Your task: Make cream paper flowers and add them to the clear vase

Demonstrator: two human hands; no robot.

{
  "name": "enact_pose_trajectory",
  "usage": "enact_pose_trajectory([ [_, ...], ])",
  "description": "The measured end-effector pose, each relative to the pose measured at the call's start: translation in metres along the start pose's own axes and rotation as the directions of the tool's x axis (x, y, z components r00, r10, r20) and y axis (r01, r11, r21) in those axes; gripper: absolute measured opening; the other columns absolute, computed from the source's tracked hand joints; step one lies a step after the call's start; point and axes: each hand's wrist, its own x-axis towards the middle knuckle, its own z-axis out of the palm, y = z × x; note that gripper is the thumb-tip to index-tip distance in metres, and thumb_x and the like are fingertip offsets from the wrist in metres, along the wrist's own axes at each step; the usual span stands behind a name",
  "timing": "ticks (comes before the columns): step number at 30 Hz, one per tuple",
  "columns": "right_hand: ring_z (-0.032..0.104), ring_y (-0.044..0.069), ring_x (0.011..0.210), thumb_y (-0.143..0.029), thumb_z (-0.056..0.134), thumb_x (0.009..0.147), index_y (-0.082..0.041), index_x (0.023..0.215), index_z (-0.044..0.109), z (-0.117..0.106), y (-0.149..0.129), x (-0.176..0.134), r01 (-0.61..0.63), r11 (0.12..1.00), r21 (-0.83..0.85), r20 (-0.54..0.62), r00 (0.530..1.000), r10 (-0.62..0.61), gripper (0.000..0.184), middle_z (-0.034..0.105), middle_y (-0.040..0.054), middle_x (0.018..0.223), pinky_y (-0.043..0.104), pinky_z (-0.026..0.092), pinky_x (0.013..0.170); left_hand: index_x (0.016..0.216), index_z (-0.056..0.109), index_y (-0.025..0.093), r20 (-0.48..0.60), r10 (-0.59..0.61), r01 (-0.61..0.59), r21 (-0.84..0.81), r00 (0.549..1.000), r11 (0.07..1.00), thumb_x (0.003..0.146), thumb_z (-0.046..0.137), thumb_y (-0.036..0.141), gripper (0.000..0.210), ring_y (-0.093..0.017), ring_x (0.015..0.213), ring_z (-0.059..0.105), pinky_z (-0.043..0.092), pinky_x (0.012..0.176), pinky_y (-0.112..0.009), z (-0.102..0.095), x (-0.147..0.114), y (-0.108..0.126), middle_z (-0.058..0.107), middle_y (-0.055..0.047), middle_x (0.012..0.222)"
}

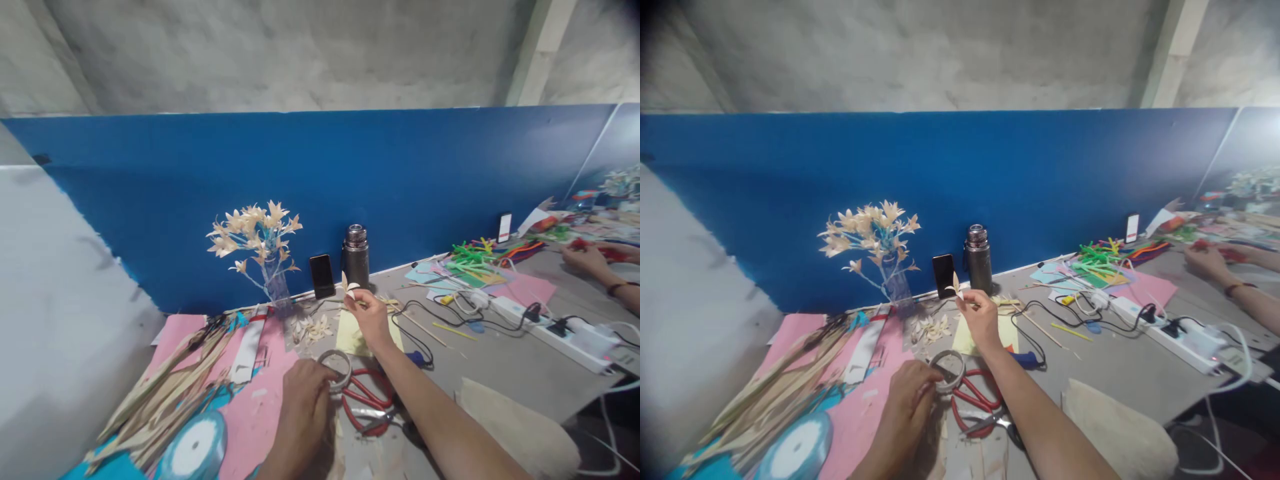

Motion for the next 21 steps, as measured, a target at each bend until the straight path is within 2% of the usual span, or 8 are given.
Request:
enact_pose_trajectory([
  [1, 0.065, 0.021, 0.081, -0.047, 0.07, 0.077, -0.018, 0.077, 0.071, -0.001, -0.001, 0.0, 0.001, 1.0, 0.01, -0.001, 1.0, -0.001, 0.029, 0.07, 0.0092, 0.094, 0.029, 0.053, 0.067, 0.082, 0.072, 0.025, 0.054, 0.042, -0.042, 0.002, 0.998, 0.999, 0.083, 0.058, 0.027, 0.014, -0.027, 0.09, 0.062, 0.046, 0.082, -0.037, -0.001, 0.0, 0.001, 0.069, -0.008, 0.091],
  [3, 0.065, 0.021, 0.083, -0.048, 0.07, 0.077, -0.018, 0.079, 0.071, -0.001, -0.004, 0.0, -0.004, 1.0, 0.031, 0.001, 1.0, 0.004, 0.03, 0.07, 0.0094, 0.095, 0.03, 0.053, 0.069, 0.081, 0.07, 0.024, 0.113, 0.015, -0.011, -0.034, 0.993, 0.999, 0.087, 0.054, 0.028, 0.018, -0.025, 0.083, 0.062, 0.047, 0.076, -0.035, -0.003, 0.001, 0.002, 0.069, -0.008, 0.086],
  [6, 0.062, 0.018, 0.07, -0.05, 0.07, 0.078, -0.018, 0.079, 0.07, 0.0, -0.01, -0.003, -0.027, 0.998, 0.06, 0.045, 0.999, 0.024, 0.033, 0.069, 0.0055, 0.079, 0.028, 0.05, 0.063, 0.089, 0.066, 0.023, 0.019, -0.057, 0.058, -0.055, 0.998, 0.997, 0.093, 0.045, 0.029, 0.023, -0.021, 0.072, 0.059, 0.045, 0.068, -0.032, -0.01, 0.005, 0.005, 0.064, -0.004, 0.079],
  [9, 0.054, 0.014, 0.058, -0.051, 0.071, 0.076, -0.018, 0.073, 0.068, 0.004, -0.017, -0.009, -0.046, 0.994, 0.096, 0.129, 0.991, 0.034, 0.034, 0.063, 0.0011, 0.066, 0.025, 0.044, 0.054, 0.11, 0.066, 0.024, -0.047, 0.088, -0.086, 0.043, 0.995, 0.995, 0.081, 0.057, 0.019, 0.03, -0.024, 0.091, 0.058, 0.046, 0.08, -0.034, -0.023, 0.014, 0.012, 0.062, -0.007, 0.1],
  [11, 0.051, 0.013, 0.057, -0.05, 0.072, 0.076, -0.018, 0.071, 0.066, 0.007, -0.021, -0.014, -0.057, 0.99, 0.133, 0.189, 0.982, 0.031, 0.032, 0.06, -0.0004, 0.064, 0.025, 0.042, 0.054, 0.101, 0.069, 0.023, -0.089, 0.146, -0.138, 0.091, 0.985, 0.986, 0.075, 0.052, 0.008, 0.035, -0.023, 0.089, 0.057, 0.045, 0.079, -0.033, -0.031, 0.022, 0.019, 0.058, -0.007, 0.094],
  [15, 0.044, 0.012, 0.057, -0.043, 0.07, 0.079, -0.018, 0.072, 0.063, 0.013, -0.026, -0.025, -0.126, 0.974, 0.187, 0.295, 0.953, 0.067, 0.027, 0.054, -0.0022, 0.062, 0.024, 0.036, 0.053, 0.08, 0.066, 0.021, -0.185, 0.123, -0.108, 0.085, 0.975, 0.99, 0.068, 0.044, 0.001, 0.032, -0.019, 0.076, 0.055, 0.043, 0.069, -0.029, -0.035, 0.035, 0.028, 0.056, -0.004, 0.082],
  [19, 0.043, 0.012, 0.058, -0.036, 0.068, 0.078, -0.018, 0.071, 0.06, 0.019, -0.027, -0.036, -0.202, 0.96, 0.194, 0.362, 0.924, 0.122, 0.021, 0.051, -0.0031, 0.062, 0.024, 0.035, 0.054, 0.068, 0.062, 0.02, -0.179, 0.033, -0.044, -0.06, 0.983, 0.997, 0.064, 0.044, 0.003, 0.025, -0.017, 0.074, 0.057, 0.043, 0.068, -0.028, -0.024, 0.036, 0.02, 0.057, -0.002, 0.077],
  [21, 0.044, 0.013, 0.059, -0.035, 0.066, 0.079, -0.018, 0.068, 0.058, 0.023, -0.027, -0.041, -0.189, 0.968, 0.166, 0.391, 0.913, 0.111, 0.022, 0.051, -0.0029, 0.062, 0.025, 0.035, 0.055, 0.066, 0.061, 0.019, -0.179, -0.015, -0.013, -0.158, 0.984, 0.987, 0.069, 0.049, 0.008, 0.017, -0.019, 0.078, 0.061, 0.046, 0.073, -0.03, -0.019, 0.035, 0.011, 0.061, -0.003, 0.079],
])
